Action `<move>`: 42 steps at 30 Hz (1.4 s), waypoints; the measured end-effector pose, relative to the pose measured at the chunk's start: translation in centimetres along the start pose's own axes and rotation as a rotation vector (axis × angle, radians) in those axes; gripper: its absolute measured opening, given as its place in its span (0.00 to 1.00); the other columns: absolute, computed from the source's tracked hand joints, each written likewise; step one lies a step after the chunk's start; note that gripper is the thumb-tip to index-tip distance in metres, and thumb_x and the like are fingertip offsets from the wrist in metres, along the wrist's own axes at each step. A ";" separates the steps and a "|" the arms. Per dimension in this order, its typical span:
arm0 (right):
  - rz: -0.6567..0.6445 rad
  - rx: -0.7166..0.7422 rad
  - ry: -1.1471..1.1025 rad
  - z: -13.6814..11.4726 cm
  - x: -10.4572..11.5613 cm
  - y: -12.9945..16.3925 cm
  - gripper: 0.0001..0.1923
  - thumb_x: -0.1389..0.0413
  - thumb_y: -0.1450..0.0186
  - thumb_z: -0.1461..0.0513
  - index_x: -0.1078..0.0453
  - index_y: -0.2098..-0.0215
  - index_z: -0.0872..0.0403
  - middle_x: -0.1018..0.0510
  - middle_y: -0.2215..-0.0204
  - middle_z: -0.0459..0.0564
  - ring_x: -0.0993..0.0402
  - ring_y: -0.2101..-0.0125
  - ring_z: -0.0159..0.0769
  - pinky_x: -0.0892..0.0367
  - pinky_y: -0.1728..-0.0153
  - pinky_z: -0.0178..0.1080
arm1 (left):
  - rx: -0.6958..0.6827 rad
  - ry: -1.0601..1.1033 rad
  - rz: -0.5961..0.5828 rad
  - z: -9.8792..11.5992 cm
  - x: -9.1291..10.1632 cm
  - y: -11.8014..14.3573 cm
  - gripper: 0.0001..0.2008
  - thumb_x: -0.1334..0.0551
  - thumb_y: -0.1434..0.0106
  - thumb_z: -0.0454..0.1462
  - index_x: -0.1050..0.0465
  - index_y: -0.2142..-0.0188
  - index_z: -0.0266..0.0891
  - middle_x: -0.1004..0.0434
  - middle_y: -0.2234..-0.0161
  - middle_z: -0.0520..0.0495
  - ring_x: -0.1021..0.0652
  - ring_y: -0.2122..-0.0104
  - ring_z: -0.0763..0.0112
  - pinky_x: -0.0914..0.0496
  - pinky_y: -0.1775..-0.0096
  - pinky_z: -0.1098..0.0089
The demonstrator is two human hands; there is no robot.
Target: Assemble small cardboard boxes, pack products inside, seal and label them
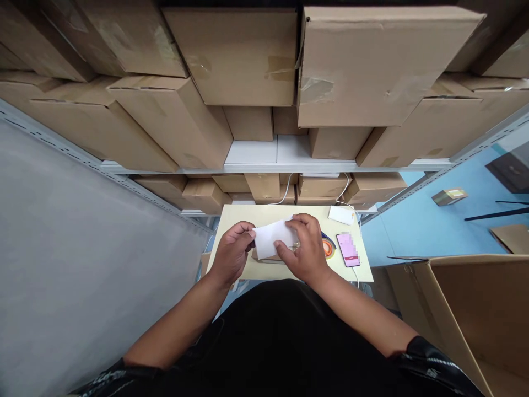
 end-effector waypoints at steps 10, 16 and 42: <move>-0.001 0.397 0.222 -5.0 -1.0 0.5 0.05 0.38 0.33 0.60 0.27 0.59 0.50 0.24 0.66 0.51 0.28 0.63 0.44 0.31 0.59 0.49 | 0.066 0.134 -0.024 -1.7 -0.8 0.4 0.09 0.32 0.40 0.41 0.26 0.67 0.39 0.26 0.77 0.54 0.26 0.76 0.74 0.30 0.68 0.72; -0.119 0.429 0.096 -5.7 -2.5 0.4 0.09 0.41 0.31 0.63 0.28 0.52 0.51 0.20 0.63 0.53 0.26 0.63 0.41 0.29 0.61 0.45 | 0.151 0.190 -0.095 -2.5 -2.1 1.1 0.06 0.33 0.43 0.37 0.27 0.70 0.37 0.24 0.77 0.52 0.24 0.77 0.73 0.27 0.70 0.71; -0.084 0.394 0.040 -5.2 -2.0 0.6 0.07 0.41 0.33 0.67 0.29 0.59 0.50 0.21 0.68 0.50 0.25 0.67 0.39 0.29 0.64 0.43 | 0.096 0.121 -0.128 -1.7 -2.1 0.4 0.02 0.36 0.43 0.34 0.26 0.71 0.38 0.23 0.77 0.53 0.23 0.74 0.73 0.28 0.66 0.71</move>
Point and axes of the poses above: each hand's wrist, its own y-axis away from the middle knuckle, its own x-axis out of the back of the hand, z = x × y, the point moved 10 cm from there along -y, towards the middle knuckle
